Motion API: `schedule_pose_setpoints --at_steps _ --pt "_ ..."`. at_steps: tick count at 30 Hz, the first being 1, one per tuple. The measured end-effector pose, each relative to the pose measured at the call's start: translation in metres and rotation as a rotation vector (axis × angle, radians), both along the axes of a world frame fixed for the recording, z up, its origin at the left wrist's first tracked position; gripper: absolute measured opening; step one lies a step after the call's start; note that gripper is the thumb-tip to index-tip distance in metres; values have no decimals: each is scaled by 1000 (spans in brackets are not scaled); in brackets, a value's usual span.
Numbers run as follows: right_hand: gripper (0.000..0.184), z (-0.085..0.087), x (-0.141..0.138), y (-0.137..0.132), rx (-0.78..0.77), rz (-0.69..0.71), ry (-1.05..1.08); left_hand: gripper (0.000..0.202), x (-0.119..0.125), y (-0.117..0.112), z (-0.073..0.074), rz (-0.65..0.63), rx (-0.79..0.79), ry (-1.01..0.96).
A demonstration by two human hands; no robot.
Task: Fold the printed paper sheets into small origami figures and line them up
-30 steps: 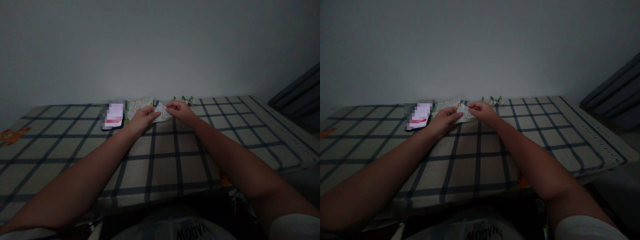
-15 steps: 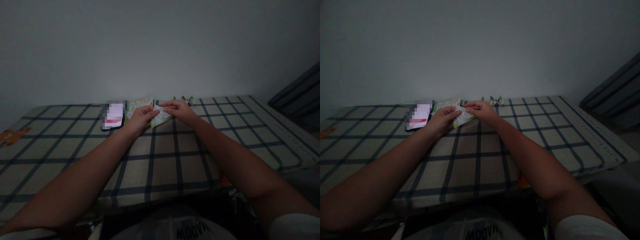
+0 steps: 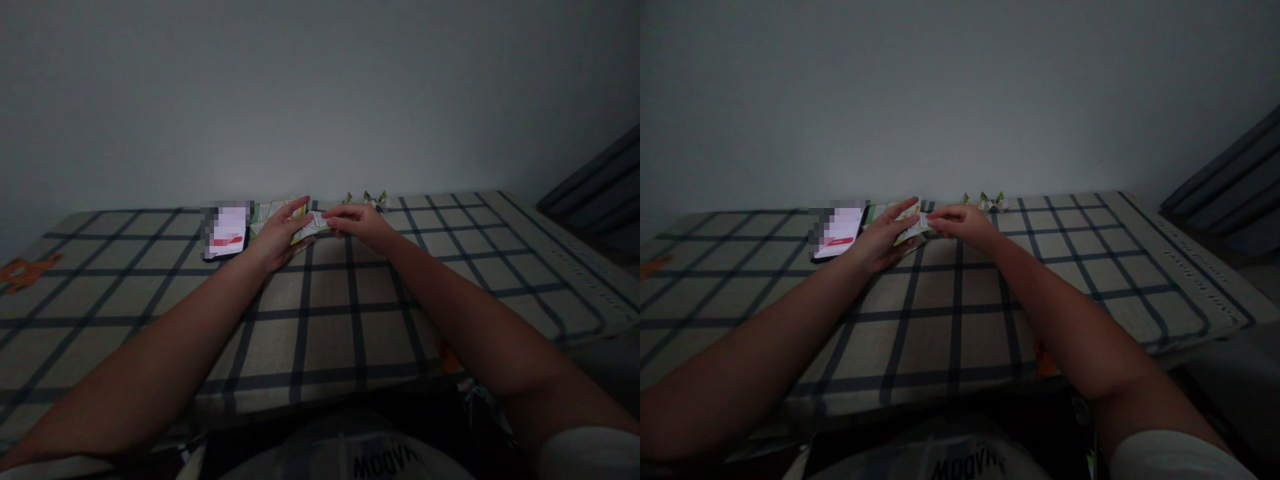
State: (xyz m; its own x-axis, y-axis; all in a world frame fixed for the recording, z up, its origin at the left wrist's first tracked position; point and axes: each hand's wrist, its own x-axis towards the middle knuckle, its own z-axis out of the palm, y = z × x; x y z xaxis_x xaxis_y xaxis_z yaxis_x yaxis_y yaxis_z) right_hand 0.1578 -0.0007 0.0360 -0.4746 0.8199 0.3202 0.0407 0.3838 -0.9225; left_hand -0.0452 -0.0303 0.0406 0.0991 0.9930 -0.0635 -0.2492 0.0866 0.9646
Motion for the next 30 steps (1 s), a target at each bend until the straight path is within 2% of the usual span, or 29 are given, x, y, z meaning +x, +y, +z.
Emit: schedule_pose_setpoints --at_steps 3,9,11,13,16,20,30 --pt "51 1 1 0 3 44 20 41 -3 5 -2 -2 -35 -57" --pt "47 1 3 -1 -14 12 -4 17 -5 6 0 -87 -109 -205" --pt "47 1 2 -1 -6 -25 -13 22 -6 4 2 -132 -91 -247" --pt "48 0 2 0 1 -46 -22 38 -6 2 4 -170 -62 -263" --pt "49 0 2 1 -1 -60 -30 53 -5 -1 5 -192 -19 -219" --pt "50 0 3 3 -13 -68 -29 45 0 -3 1 -196 31 -171" --pt "51 -3 5 6 5 -65 -84 45 5 -3 -5 -100 77 -74"
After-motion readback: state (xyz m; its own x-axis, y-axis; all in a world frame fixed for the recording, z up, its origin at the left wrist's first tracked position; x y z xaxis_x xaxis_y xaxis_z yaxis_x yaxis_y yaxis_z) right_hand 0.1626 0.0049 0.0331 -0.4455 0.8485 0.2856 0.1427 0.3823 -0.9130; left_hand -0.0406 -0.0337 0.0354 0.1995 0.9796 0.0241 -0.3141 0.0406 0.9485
